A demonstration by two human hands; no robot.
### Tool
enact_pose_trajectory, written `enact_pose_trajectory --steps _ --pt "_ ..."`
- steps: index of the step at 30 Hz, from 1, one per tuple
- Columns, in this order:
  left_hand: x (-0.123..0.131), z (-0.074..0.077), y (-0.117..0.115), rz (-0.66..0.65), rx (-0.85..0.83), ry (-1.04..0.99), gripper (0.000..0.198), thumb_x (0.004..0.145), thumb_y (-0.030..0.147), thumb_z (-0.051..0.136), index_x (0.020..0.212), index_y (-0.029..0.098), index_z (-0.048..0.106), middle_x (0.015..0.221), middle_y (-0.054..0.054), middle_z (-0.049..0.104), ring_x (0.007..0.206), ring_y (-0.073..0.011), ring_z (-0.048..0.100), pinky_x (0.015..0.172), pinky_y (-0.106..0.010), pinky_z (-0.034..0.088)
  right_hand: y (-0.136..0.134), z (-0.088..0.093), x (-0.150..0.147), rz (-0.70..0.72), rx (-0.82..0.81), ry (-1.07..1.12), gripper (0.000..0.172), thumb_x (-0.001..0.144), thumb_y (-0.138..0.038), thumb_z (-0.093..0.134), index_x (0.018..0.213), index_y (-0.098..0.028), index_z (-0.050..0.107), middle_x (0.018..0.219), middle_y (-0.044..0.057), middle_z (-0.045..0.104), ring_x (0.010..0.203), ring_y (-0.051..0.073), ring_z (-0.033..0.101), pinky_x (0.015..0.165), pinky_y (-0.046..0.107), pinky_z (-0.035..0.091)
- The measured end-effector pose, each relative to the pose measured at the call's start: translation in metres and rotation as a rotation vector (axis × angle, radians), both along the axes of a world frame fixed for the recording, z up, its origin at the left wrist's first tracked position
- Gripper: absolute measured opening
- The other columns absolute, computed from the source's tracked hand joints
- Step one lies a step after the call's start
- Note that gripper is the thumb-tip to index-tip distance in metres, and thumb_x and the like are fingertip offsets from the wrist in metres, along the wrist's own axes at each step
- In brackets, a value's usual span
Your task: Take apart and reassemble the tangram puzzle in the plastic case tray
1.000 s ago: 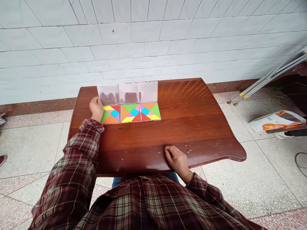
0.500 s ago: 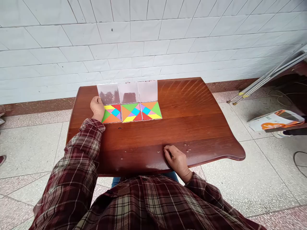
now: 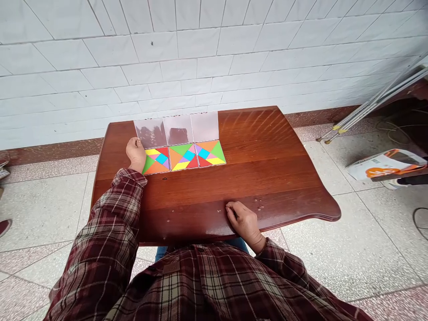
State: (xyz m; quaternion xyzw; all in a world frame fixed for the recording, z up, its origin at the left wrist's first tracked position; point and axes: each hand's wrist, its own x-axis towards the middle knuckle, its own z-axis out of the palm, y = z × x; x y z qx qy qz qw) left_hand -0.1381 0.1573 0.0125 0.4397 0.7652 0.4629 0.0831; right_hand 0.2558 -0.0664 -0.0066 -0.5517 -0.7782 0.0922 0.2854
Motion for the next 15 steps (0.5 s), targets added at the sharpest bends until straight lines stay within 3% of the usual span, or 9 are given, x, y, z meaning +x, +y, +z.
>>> enact_pose_trajectory --steps 10,15 --pt "0.0066 0.005 -0.0031 0.015 -0.025 -0.008 0.013 0.085 0.017 0.045 0.074 0.019 0.051 0.071 0.001 0.05 0.066 -0.0128 0.043 0.072 -0.026 0.04 0.0003 0.0004 -0.001 0.001 -0.007 0.02 0.019 0.093 -0.024 0.046 0.088 -0.02 0.063 0.08 0.002 0.069 0.073 0.015 0.065 0.069 0.025 0.046" --pt "0.01 0.0067 -0.0018 0.022 -0.033 0.002 0.013 0.085 0.018 0.045 0.074 0.019 0.051 0.072 0.001 0.051 0.067 -0.013 0.045 0.075 -0.026 0.041 0.001 0.0 -0.0021 -0.01 -0.111 0.052 0.02 0.092 -0.025 0.045 0.087 -0.021 0.064 0.083 0.004 0.069 0.075 0.016 0.065 0.069 0.026 0.046"
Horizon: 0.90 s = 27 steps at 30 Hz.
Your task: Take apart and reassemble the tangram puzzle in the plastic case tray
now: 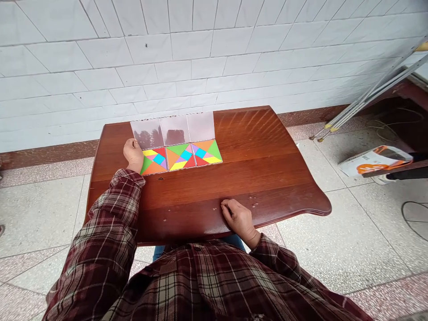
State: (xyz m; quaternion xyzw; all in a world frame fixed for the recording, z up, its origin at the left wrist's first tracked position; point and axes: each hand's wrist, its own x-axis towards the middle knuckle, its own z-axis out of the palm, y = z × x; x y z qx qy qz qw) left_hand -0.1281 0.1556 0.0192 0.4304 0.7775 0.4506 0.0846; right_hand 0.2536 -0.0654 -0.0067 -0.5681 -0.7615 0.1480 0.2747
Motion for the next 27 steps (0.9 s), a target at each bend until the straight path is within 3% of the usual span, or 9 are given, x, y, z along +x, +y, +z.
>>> enact_pose_trajectory --steps 4,7,11,15,18,22,27 --pt "0.004 -0.002 0.003 -0.009 -0.006 0.014 0.012 0.085 0.018 0.045 0.076 0.019 0.053 0.076 -0.001 0.053 0.071 -0.0141 0.048 0.078 -0.027 0.042 0.014 0.015 0.006 0.091 -0.127 0.151 0.017 0.089 -0.024 0.047 0.087 -0.021 0.064 0.083 0.004 0.069 0.076 0.016 0.065 0.073 0.026 0.048" --pt "0.009 -0.002 0.006 -0.006 -0.007 0.016 0.012 0.085 0.019 0.045 0.077 0.019 0.053 0.075 -0.001 0.053 0.072 -0.0147 0.049 0.079 -0.028 0.043 0.052 0.034 0.017 0.087 -0.162 0.214 0.015 0.086 -0.025 0.05 0.088 -0.021 0.064 0.083 0.003 0.068 0.074 0.016 0.063 0.072 0.027 0.047" --pt "0.016 -0.001 0.008 -0.001 -0.006 -0.014 0.012 0.085 0.019 0.045 0.075 0.019 0.052 0.072 0.0 0.051 0.072 -0.0153 0.05 0.082 -0.029 0.044 0.146 0.046 0.028 -0.032 -0.168 0.314 0.012 0.08 -0.025 0.055 0.087 -0.019 0.063 0.079 0.002 0.066 0.071 0.015 0.059 0.071 0.028 0.047" --pt "0.021 -0.003 0.01 -0.004 0.011 -0.032 0.01 0.083 0.018 0.046 0.075 0.02 0.052 0.074 -0.001 0.052 0.073 -0.0158 0.051 0.083 -0.03 0.045 0.249 0.035 0.021 -0.249 -0.313 0.404 0.016 0.076 -0.018 0.061 0.092 -0.015 0.06 0.08 0.001 0.062 0.064 0.011 0.055 0.068 0.026 0.046" --pt "0.026 -0.003 0.01 -0.01 0.021 -0.039 0.011 0.083 0.019 0.046 0.073 0.02 0.051 0.071 0.0 0.05 0.072 -0.0156 0.051 0.083 -0.03 0.045 0.295 0.029 0.009 -0.329 -0.38 0.504 0.023 0.076 -0.017 0.065 0.097 -0.014 0.058 0.083 0.002 0.062 0.059 0.008 0.051 0.064 0.024 0.044" --pt "0.033 0.001 0.008 -0.017 -0.004 -0.026 0.014 0.084 0.018 0.043 0.071 0.02 0.049 0.07 0.0 0.049 0.072 -0.016 0.051 0.085 -0.031 0.044 0.311 0.03 -0.002 -0.268 -0.5 0.61 0.004 0.081 -0.016 0.062 0.082 -0.014 0.058 0.07 -0.001 0.059 0.05 0.005 0.041 0.049 0.02 0.035" --pt "0.041 0.004 0.01 -0.022 -0.028 -0.02 0.013 0.084 0.017 0.044 0.072 0.02 0.048 0.075 -0.002 0.052 0.075 -0.0169 0.052 0.087 -0.033 0.044 0.306 0.035 0.005 -0.247 -0.529 0.729 0.014 0.082 -0.01 0.058 0.071 -0.016 0.052 0.064 -0.002 0.058 0.044 0.003 0.035 0.041 0.018 0.024"
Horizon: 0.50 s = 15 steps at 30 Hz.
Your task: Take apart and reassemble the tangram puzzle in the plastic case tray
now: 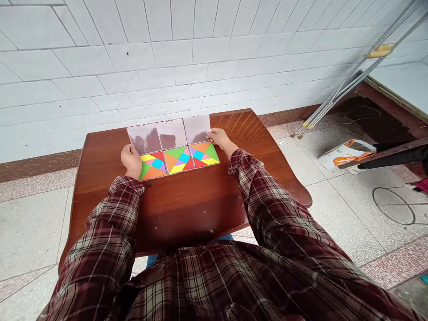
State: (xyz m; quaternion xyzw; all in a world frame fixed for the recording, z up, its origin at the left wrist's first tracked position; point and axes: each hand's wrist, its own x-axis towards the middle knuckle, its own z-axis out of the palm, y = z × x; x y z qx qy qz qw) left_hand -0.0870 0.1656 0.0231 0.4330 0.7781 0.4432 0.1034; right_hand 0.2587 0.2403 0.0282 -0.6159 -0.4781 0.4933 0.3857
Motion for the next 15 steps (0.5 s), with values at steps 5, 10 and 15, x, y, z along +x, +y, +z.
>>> enact_pose_trajectory --steps 5,10,15 --pt "0.008 -0.001 0.005 -0.006 0.032 -0.025 0.013 0.084 0.016 0.045 0.072 0.02 0.048 0.074 -0.002 0.052 0.076 -0.0168 0.052 0.089 -0.033 0.044 -0.011 0.006 0.031 -0.087 0.057 0.052 0.017 0.08 -0.016 0.065 0.071 -0.017 0.05 0.057 -0.006 0.053 0.043 0.002 0.034 0.041 0.016 0.024" --pt "0.013 -0.004 0.008 -0.016 0.046 -0.021 0.014 0.084 0.016 0.045 0.071 0.02 0.048 0.072 0.0 0.049 0.073 -0.0155 0.051 0.086 -0.031 0.044 -0.037 0.019 0.066 -0.115 0.08 0.114 0.015 0.08 -0.018 0.065 0.072 -0.017 0.051 0.061 -0.005 0.055 0.043 0.002 0.03 0.041 0.017 0.022" --pt "0.001 -0.012 0.012 -0.1 0.04 -0.086 0.016 0.084 0.011 0.043 0.07 0.018 0.046 0.066 0.002 0.044 0.067 -0.012 0.047 0.077 -0.026 0.043 -0.089 0.019 0.067 -0.042 0.007 0.183 0.016 0.076 -0.021 0.068 0.071 -0.016 0.054 0.062 -0.004 0.058 0.042 0.002 0.03 0.041 0.017 0.02"
